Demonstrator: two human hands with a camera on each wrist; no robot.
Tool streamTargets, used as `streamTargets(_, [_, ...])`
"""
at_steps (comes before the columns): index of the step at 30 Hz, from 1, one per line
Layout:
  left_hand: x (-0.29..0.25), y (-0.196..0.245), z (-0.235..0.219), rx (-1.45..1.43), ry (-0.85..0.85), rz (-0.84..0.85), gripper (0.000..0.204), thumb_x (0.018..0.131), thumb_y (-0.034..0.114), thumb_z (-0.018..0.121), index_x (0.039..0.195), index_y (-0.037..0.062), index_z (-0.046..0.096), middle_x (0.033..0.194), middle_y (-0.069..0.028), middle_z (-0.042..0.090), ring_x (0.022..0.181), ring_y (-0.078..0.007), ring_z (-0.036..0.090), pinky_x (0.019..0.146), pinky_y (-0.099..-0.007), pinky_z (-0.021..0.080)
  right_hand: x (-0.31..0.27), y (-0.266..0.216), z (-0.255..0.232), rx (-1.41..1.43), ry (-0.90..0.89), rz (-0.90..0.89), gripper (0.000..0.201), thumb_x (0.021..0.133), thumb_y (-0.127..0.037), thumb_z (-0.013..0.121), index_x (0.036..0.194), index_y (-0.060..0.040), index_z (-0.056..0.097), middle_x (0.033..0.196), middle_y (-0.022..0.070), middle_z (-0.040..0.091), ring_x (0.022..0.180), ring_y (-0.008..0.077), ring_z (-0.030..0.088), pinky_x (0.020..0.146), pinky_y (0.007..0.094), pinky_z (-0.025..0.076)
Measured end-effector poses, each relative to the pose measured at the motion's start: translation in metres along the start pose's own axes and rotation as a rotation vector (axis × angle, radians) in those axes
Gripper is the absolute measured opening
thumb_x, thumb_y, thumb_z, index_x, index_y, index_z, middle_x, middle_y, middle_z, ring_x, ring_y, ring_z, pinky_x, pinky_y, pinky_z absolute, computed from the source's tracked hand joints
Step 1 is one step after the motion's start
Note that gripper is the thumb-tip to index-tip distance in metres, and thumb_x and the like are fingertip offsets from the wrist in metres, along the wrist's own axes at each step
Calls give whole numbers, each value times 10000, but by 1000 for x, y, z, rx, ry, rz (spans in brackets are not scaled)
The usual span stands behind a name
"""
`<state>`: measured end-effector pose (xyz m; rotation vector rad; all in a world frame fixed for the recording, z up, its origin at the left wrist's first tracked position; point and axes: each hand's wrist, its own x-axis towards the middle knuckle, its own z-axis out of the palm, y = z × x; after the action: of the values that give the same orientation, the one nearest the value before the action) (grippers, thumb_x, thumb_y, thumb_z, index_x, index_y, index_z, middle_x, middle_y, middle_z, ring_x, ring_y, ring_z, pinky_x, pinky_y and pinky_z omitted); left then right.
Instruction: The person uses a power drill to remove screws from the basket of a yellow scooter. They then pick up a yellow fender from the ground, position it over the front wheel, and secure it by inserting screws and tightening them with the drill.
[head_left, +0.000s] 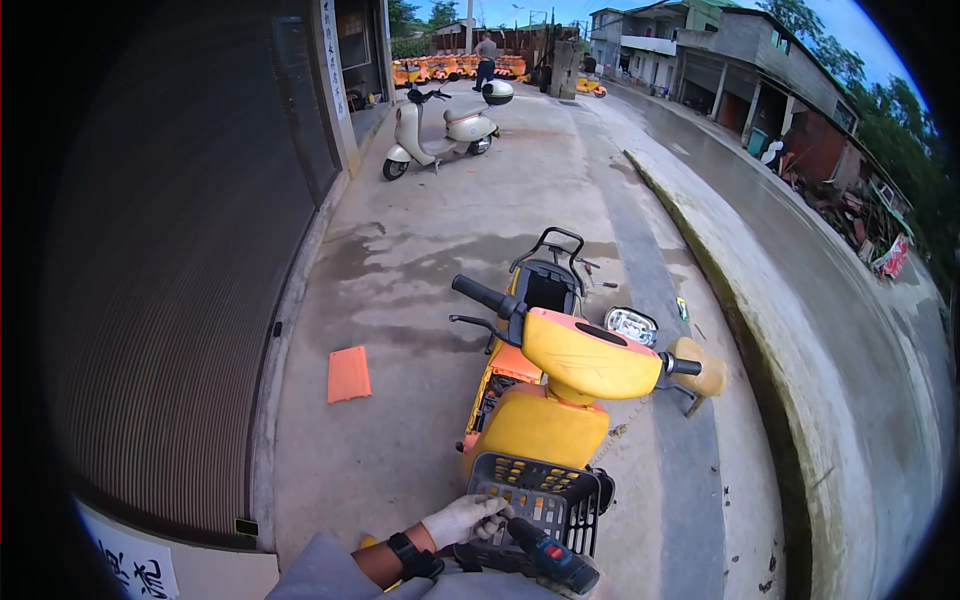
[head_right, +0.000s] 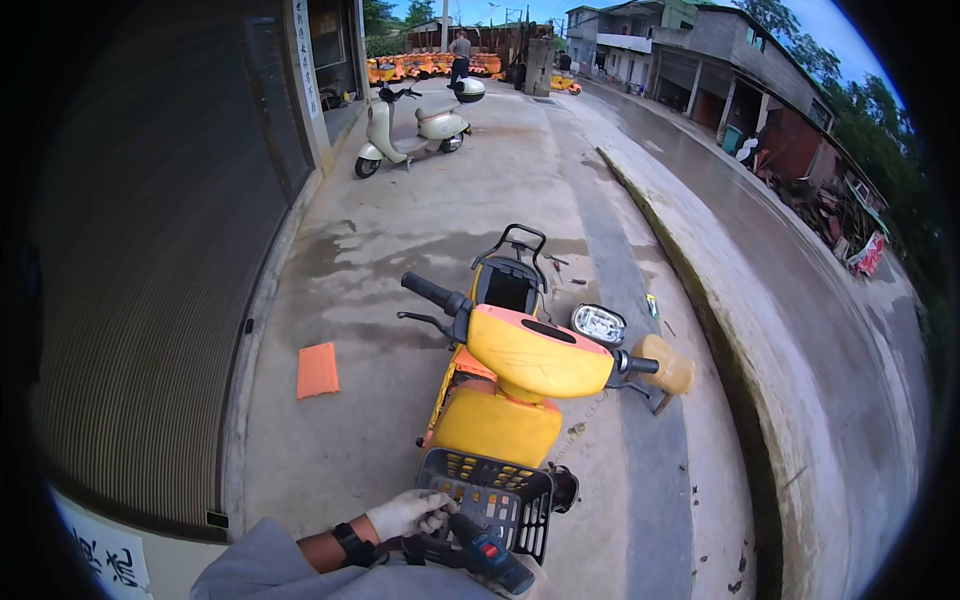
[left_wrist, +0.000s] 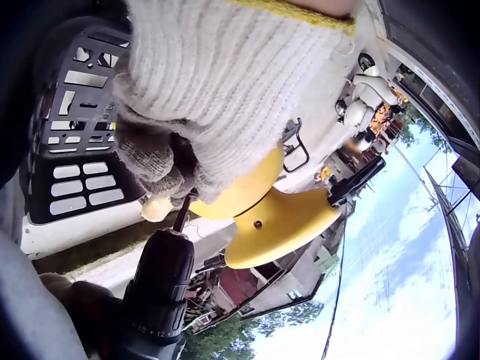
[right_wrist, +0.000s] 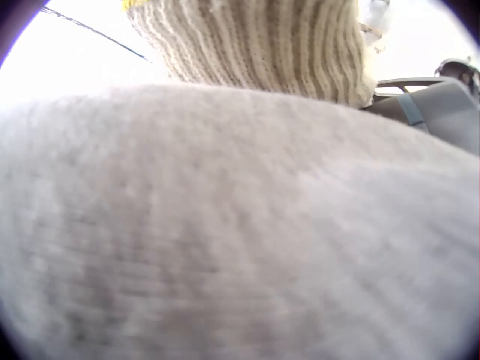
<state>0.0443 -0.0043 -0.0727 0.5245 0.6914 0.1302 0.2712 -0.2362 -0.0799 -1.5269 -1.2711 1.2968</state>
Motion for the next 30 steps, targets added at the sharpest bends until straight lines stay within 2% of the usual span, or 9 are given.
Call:
streamTargets(9, [1,17,11,94,27,-152,306,997,335,577,978,37,646,696,41,472,512,-41,392,432,-186,313,20,-11,0,16,-5,3,443,874,-355,636,1222,-81,619,1165,128,640,1081,283,588,950,402,446])
streamTargets(11, [0,23,19,237,73,-162,285,995,321,578,960,40,616,679,49,452,524,-34,369,435,-182,286,22,-9,1,21,-8,2,459,877,-367,633,1240,-87,618,1194,135,638,1113,296,586,975,410,442])
streamTargets(18, [13,17,17,148,103,-258,278,986,310,592,937,37,603,675,46,437,500,-34,339,402,-190,264,4,8,12,68,-26,23,508,883,-402,624,1294,-103,615,1280,157,631,1207,336,580,1049,436,428])
streamTargets(20, [16,18,22,134,130,-249,276,987,307,593,940,34,603,676,43,439,501,-36,340,405,-189,268,11,-24,-3,18,-82,98,465,774,-353,790,1105,-59,645,912,110,708,794,263,686,759,342,536])
streamTargets(21, [17,17,25,119,158,-237,275,987,303,593,943,32,602,678,40,441,502,-37,341,408,-188,271,15,-34,-7,38,-84,113,465,774,-353,790,1105,-59,645,912,110,708,794,263,686,759,342,536])
streamTargets(23, [17,16,26,148,164,-202,285,981,312,602,923,34,608,685,33,459,515,-39,368,425,-180,286,14,-51,-8,-120,-3,-31,449,758,-349,798,1072,-62,652,882,113,708,765,286,688,726,366,548])
streamTargets(25, [13,17,30,194,122,-167,300,980,331,602,916,37,612,672,38,470,523,-36,384,429,-177,285,13,-73,-14,-71,-34,61,435,764,-381,777,1038,-67,653,867,128,700,768,321,677,705,375,541])
streamTargets(27, [16,18,32,196,115,-183,299,973,324,612,925,28,601,669,34,453,526,-37,372,426,-181,273,11,-58,-12,-243,-10,28,420,756,-379,765,1010,-67,646,842,143,685,762,352,661,675,379,525])
streamTargets(30, [27,15,28,179,156,-265,305,967,324,622,941,23,581,654,34,425,513,-39,351,413,-187,257,9,-60,-13,-216,60,-42,430,746,-412,741,999,-79,642,834,150,678,765,373,651,661,398,512])
